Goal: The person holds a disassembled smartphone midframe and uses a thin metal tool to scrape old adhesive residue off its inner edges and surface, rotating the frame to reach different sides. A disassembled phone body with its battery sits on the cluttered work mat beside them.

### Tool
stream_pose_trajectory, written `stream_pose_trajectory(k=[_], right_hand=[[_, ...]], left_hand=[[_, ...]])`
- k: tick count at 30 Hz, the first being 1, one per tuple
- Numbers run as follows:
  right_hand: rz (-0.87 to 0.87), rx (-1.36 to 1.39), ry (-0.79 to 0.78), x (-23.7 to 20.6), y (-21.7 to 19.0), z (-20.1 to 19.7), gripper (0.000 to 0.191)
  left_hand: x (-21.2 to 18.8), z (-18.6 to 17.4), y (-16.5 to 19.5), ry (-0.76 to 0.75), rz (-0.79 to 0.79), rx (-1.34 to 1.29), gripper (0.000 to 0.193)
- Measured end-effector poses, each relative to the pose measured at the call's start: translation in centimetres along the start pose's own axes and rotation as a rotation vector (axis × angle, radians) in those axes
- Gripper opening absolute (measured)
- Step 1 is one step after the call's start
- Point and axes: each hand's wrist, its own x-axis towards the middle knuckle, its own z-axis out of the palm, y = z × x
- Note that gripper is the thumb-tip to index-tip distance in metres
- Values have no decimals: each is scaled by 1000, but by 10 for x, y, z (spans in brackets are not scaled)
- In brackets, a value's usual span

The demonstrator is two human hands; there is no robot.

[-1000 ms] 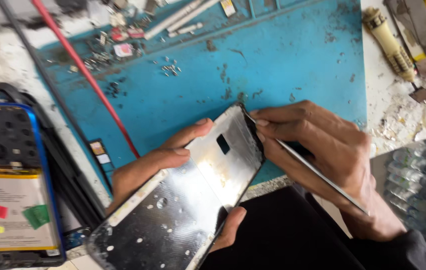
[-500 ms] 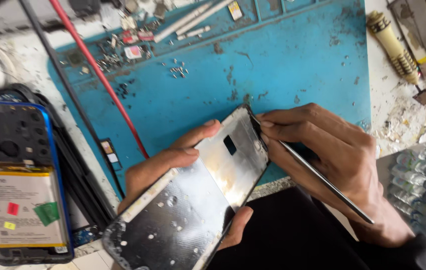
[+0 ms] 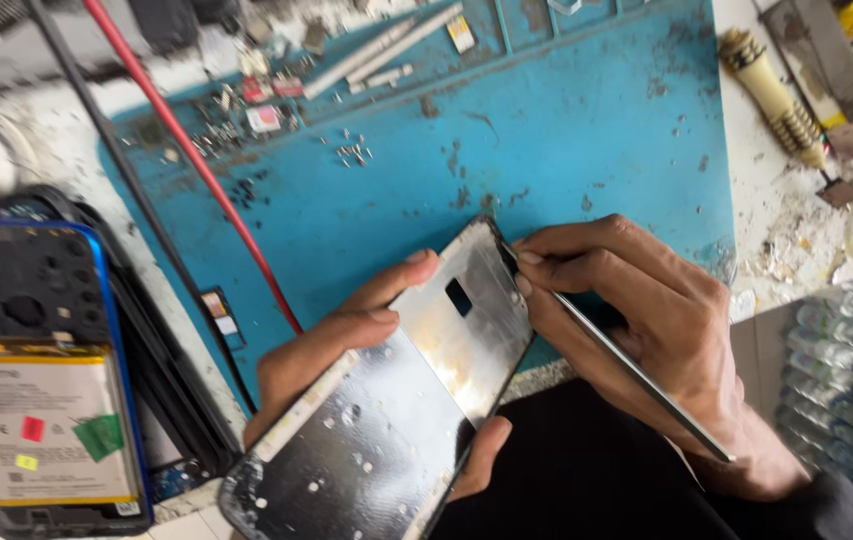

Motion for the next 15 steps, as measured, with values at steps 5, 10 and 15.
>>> stream_pose_trajectory(k=[5,10,15], right_hand=[[-16,-30,-7,6,-6,-2,14],[-93,-82,-23,10,-6,-2,12],[-56,-30,-19,5,1,0,12]], left_hand=[[-2,1,0,2,12,-6,77],[-5,3,-3,15,12,0,77],[-5,2,-6,14,40,-10,77]])
